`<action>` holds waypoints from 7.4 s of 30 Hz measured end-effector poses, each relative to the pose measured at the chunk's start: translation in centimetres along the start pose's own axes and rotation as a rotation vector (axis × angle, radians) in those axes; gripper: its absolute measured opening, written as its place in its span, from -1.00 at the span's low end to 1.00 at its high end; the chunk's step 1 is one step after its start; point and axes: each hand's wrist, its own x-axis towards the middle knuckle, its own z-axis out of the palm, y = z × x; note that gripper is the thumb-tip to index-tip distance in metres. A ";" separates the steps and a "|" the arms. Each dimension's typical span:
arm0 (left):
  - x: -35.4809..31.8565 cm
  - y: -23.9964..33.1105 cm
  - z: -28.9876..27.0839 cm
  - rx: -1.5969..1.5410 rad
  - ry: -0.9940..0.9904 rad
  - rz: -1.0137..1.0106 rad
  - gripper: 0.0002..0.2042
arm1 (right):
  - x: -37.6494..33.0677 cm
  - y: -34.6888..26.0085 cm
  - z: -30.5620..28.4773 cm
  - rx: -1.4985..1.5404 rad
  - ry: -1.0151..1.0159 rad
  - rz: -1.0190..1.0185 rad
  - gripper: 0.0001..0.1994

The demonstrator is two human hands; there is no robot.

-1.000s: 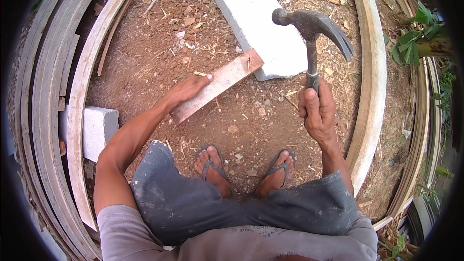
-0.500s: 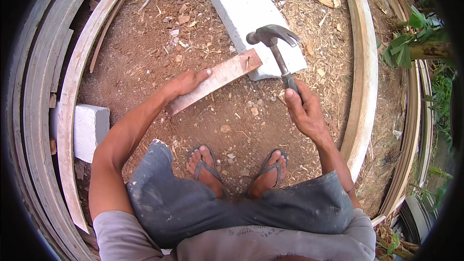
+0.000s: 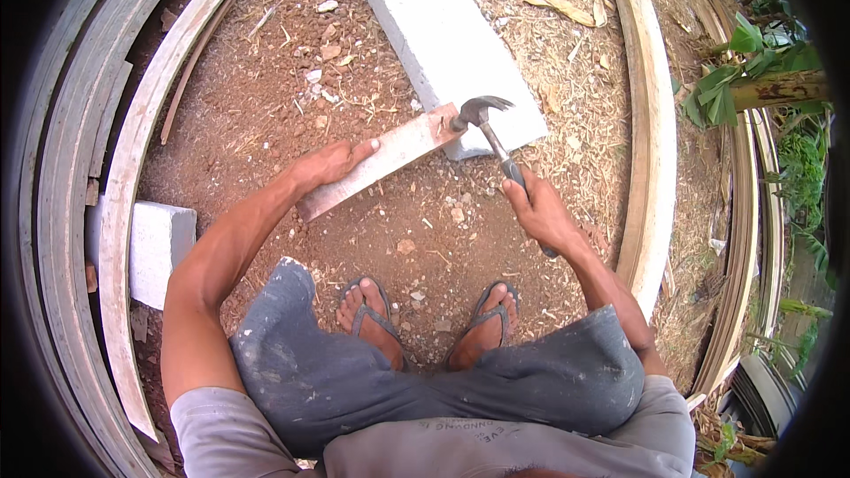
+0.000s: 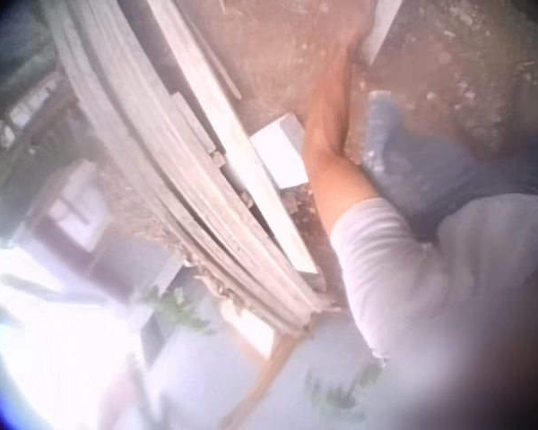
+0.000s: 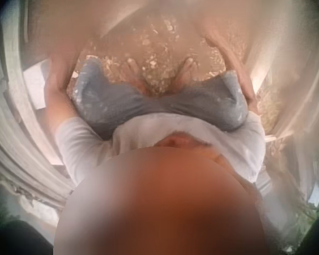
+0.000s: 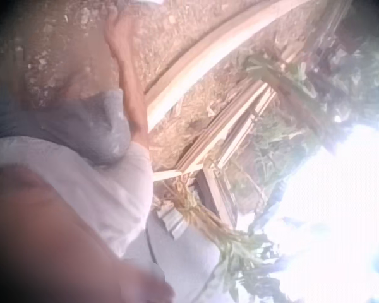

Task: The person assembles wooden planks by hammering nails into them. They position smaller pieces against a long plank, use a hammer to drive nails, and adjust the wood as needed.

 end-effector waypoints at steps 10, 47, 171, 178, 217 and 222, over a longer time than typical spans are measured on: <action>0.6 0.5 -1.2 0.016 -0.169 -0.073 -0.20 | -6.7 -5.7 -10.5 1.087 0.388 -1.408 -0.50; -0.5 3.5 -2.9 0.040 -0.161 -0.079 -0.25 | -1.9 -0.7 -2.3 0.993 0.622 -1.129 -0.67; 0.3 17.5 25.4 0.105 0.002 0.306 -0.52 | 6.7 16.9 -5.4 1.372 0.962 0.106 -0.47; -0.4 18.3 24.9 0.085 0.291 0.456 -0.41 | 2.3 13.8 -2.5 1.095 1.001 -0.150 -0.51; 6.4 27.8 22.0 -0.597 -0.069 0.407 -0.60 | -10.3 56.0 -14.9 -0.536 1.107 0.838 -0.34; 9.4 30.3 20.8 -0.480 -0.148 0.281 -0.51 | -13.5 40.1 -8.4 -0.164 1.078 0.174 -0.20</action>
